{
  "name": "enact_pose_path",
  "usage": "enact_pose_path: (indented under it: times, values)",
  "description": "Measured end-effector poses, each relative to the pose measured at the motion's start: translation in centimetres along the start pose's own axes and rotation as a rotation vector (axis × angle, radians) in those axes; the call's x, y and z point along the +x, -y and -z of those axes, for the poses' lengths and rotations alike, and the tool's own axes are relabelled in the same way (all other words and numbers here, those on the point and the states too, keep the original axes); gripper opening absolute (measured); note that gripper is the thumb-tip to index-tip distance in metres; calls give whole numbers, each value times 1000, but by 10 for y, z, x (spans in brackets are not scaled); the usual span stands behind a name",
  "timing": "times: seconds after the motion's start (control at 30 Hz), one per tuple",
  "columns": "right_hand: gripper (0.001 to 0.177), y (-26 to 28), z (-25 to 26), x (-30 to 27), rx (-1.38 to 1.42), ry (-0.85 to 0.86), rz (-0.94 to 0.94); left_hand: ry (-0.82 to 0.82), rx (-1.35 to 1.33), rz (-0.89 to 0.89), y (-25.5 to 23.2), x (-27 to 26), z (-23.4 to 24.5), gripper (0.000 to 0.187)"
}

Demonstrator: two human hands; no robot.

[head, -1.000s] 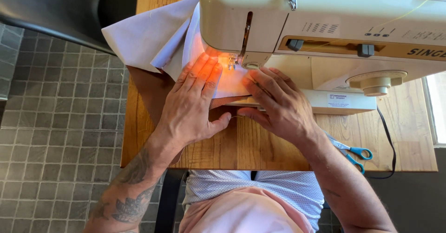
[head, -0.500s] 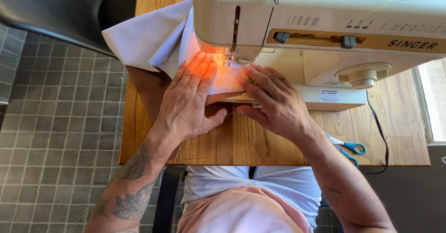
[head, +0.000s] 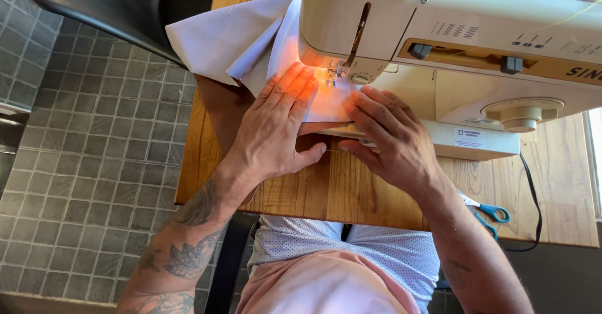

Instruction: Sewing fabric using a sewing machine, including threading and cutting thread

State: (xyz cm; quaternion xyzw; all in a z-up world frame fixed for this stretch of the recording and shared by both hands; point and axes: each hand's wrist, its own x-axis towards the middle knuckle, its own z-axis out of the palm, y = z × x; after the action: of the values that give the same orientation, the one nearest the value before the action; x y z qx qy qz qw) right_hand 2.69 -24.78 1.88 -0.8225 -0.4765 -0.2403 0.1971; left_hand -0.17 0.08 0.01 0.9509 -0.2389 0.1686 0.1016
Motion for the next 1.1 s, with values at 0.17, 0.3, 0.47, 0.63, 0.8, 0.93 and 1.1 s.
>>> enact_pose_path:
  times: [0.17,0.3,0.47,0.63,0.8,0.93,1.1]
  values:
    - [16,12,44,17,-47,-250,97,-50,-42,-29,1,2,2,95]
    - [7,2,96,26,-375,-357,111,-40,-27,-27,1,0,-1,100]
    - [5,-14,121,44,-378,-224,228,-49,-43,-25,1,3,-2,98]
    - [10,-23,122,51,-485,-184,374,-34,-29,-20,1,0,-1,100]
    - [19,-25,134,54,-745,-28,277,-52,-45,-27,1,-3,-1,98]
    - [24,-30,143,63,-691,32,280,-75,-63,-37,2,-2,-1,98]
    - [30,-35,146,81,-670,87,346,-74,-60,-26,1,-1,-3,99]
